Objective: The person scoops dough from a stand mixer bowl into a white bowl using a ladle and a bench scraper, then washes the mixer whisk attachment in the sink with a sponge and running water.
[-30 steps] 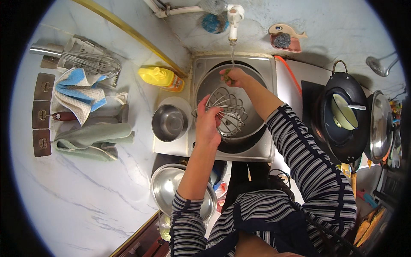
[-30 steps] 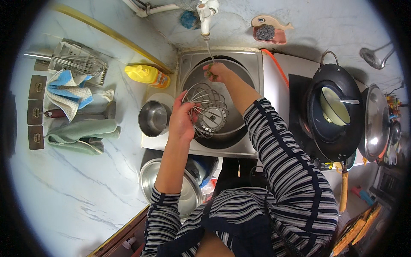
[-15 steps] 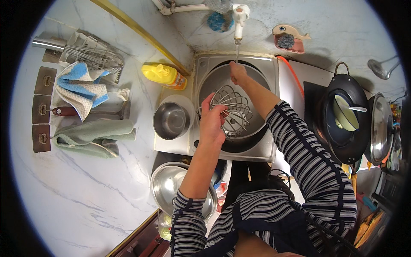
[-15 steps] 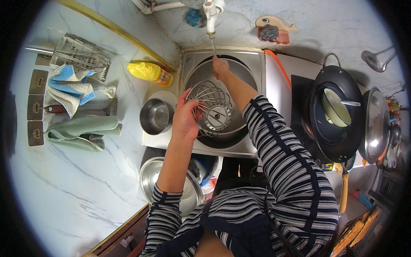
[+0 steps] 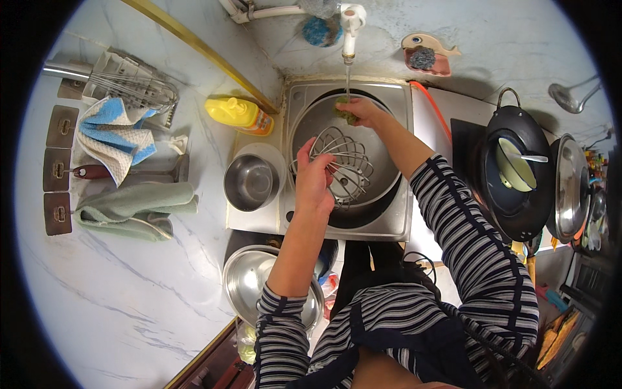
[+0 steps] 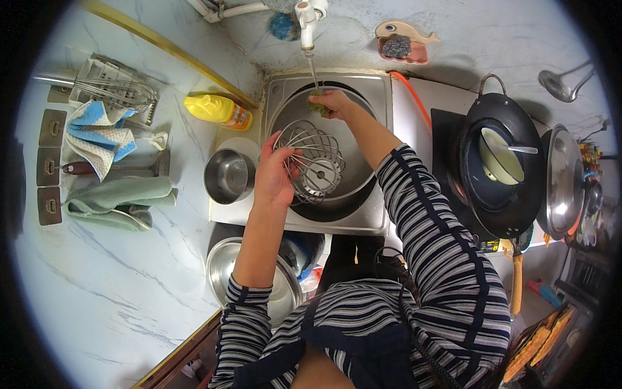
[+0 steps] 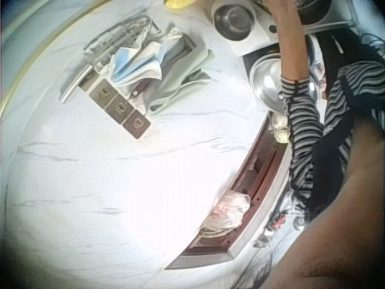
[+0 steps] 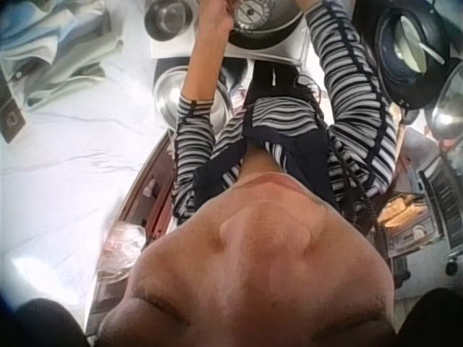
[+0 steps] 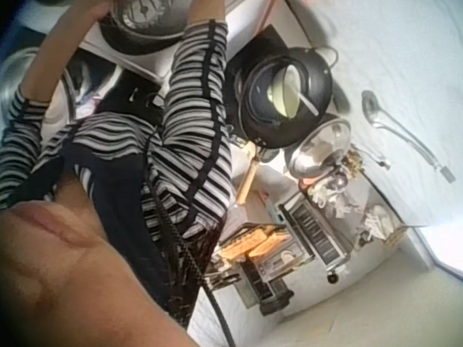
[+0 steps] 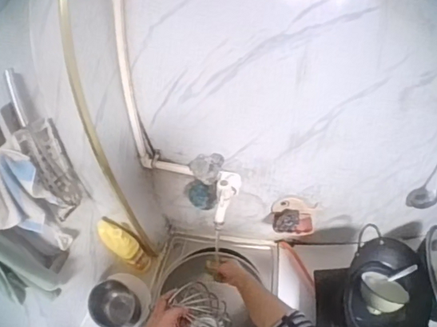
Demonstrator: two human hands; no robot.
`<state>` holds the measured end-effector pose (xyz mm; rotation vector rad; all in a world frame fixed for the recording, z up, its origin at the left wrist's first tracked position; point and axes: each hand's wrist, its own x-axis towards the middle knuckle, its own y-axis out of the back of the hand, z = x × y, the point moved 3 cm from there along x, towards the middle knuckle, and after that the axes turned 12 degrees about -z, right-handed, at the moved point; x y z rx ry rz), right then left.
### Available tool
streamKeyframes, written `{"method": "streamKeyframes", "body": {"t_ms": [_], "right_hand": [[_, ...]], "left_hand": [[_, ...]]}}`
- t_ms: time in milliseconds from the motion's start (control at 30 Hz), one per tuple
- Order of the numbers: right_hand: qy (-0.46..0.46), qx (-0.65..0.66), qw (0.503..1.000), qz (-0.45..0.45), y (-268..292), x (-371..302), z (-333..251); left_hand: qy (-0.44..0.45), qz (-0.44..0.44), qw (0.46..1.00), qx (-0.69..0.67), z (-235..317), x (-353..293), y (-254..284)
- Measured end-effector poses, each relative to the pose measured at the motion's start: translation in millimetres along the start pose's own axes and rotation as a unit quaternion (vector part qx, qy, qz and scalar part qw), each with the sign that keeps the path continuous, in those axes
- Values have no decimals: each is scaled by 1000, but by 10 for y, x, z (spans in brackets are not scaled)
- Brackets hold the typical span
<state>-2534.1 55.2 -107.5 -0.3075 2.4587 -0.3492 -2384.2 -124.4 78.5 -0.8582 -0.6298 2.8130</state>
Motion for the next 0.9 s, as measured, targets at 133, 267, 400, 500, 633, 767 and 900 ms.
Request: {"method": "streamKeyframes", "body": {"t_ms": [133, 267, 400, 500, 633, 767, 900], "right_hand": [[-37, 28, 996, 76, -88, -116, -123], [-63, 187, 977, 84, -201, -153, -186], [-5, 294, 955, 21, -348, -111, -243], [34, 232, 972, -16, -366, -132, -250], [50, 133, 988, -67, -345, -159, -322], [22, 69, 997, 28, -331, -232, -425], [13, 87, 996, 28, -385, -301, -561]], "left_hand": [[2, 3, 1000, 2, -6, -3, -12], [2, 10, 1000, -2, -11, 12, -20], [-6, 3, 1000, -11, -15, 40, -4], [-5, 2, 1000, -7, -29, 55, 7], [-10, 3, 1000, -4, -46, 79, 4], [-5, 16, 1000, 5, -21, 83, -50], [2, 19, 1000, -16, 45, 47, -116]]}}
